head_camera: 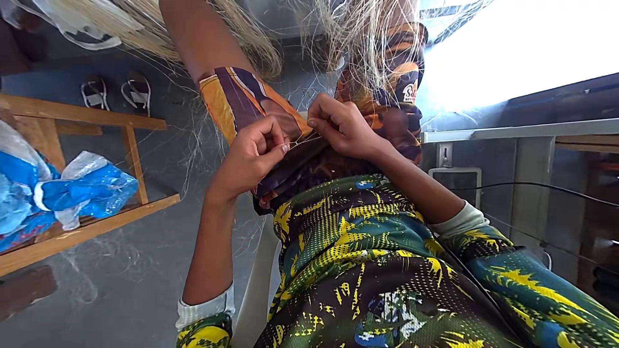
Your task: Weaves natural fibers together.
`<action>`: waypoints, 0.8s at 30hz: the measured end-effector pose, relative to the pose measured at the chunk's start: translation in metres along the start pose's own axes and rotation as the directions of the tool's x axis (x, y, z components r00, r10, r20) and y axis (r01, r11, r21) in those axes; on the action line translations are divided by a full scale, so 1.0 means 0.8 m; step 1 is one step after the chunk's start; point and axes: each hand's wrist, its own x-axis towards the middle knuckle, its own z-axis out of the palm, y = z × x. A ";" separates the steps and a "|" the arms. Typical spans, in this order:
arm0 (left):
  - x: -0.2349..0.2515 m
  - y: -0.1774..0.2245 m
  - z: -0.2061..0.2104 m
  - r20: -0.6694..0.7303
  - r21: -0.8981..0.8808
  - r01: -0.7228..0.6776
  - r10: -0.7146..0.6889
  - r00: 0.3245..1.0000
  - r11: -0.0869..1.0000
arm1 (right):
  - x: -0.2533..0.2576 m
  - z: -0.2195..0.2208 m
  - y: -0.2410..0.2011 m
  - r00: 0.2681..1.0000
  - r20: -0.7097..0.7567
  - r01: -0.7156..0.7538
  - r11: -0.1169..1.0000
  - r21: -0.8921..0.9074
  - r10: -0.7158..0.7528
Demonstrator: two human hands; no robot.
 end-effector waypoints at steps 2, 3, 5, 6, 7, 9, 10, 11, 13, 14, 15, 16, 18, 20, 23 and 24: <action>-0.002 0.001 0.002 -0.004 0.011 0.018 -0.018 1.000 1.000 | -0.001 -0.001 0.003 1.000 0.002 -0.001 0.996 0.086 0.001; -0.003 0.000 0.003 -0.009 0.018 0.028 -0.027 1.000 0.999 | -0.002 -0.002 0.005 1.000 0.005 0.001 0.992 0.130 -0.002; -0.004 -0.003 0.004 -0.006 0.016 0.026 -0.026 1.000 1.000 | -0.003 -0.004 0.007 0.999 0.031 0.005 0.983 0.182 -0.011; -0.004 -0.004 0.004 -0.012 0.008 0.022 -0.022 1.000 1.000 | -0.004 -0.005 0.008 0.999 0.046 0.005 0.981 0.192 -0.014; -0.004 -0.005 0.003 -0.020 0.001 0.021 -0.021 1.000 1.000 | -0.004 -0.006 0.008 0.998 0.058 0.004 0.981 0.194 -0.015; -0.005 -0.005 0.001 -0.040 -0.011 0.023 -0.023 0.999 1.000 | -0.003 -0.007 0.009 0.997 0.079 -0.005 0.980 0.197 -0.011; -0.006 -0.005 0.001 -0.049 -0.018 0.019 -0.019 0.999 1.000 | -0.003 -0.006 0.009 0.996 0.084 -0.010 0.979 0.204 -0.008; -0.006 -0.005 0.000 -0.059 -0.028 0.012 -0.013 0.998 1.000 | -0.003 -0.006 0.008 0.996 0.088 -0.011 0.977 0.213 -0.008; -0.006 -0.008 -0.001 -0.087 -0.063 0.001 -0.006 0.996 0.998 | -0.002 -0.006 0.009 0.996 0.091 -0.004 0.975 0.222 -0.016; -0.005 -0.009 -0.001 -0.101 -0.074 0.002 -0.009 0.995 0.997 | -0.002 -0.007 0.009 0.996 0.089 -0.001 0.976 0.220 -0.019; -0.005 -0.009 -0.001 -0.111 -0.083 0.004 -0.013 0.994 0.997 | -0.002 -0.007 0.009 0.996 0.087 0.000 0.976 0.218 -0.020; -0.006 -0.011 -0.002 -0.112 -0.093 0.006 -0.017 0.994 0.996 | -0.002 -0.006 0.009 0.996 0.087 0.001 0.976 0.220 -0.021; -0.007 -0.014 -0.004 -0.115 -0.111 0.001 -0.014 0.993 0.994 | -0.002 -0.005 0.009 0.995 0.094 0.000 0.976 0.216 -0.021; -0.009 -0.017 -0.008 -0.133 -0.129 -0.008 -0.009 0.991 0.992 | -0.002 -0.005 0.008 0.994 0.107 -0.002 0.983 0.185 -0.018; -0.009 -0.018 -0.009 -0.162 -0.157 0.011 -0.036 0.986 0.988 | 0.000 -0.005 0.004 0.993 0.118 0.003 0.997 0.082 -0.012; -0.009 -0.018 -0.009 -0.172 -0.168 0.015 -0.045 0.984 0.986 | 0.000 -0.005 0.003 0.993 0.114 0.006 0.998 0.056 -0.013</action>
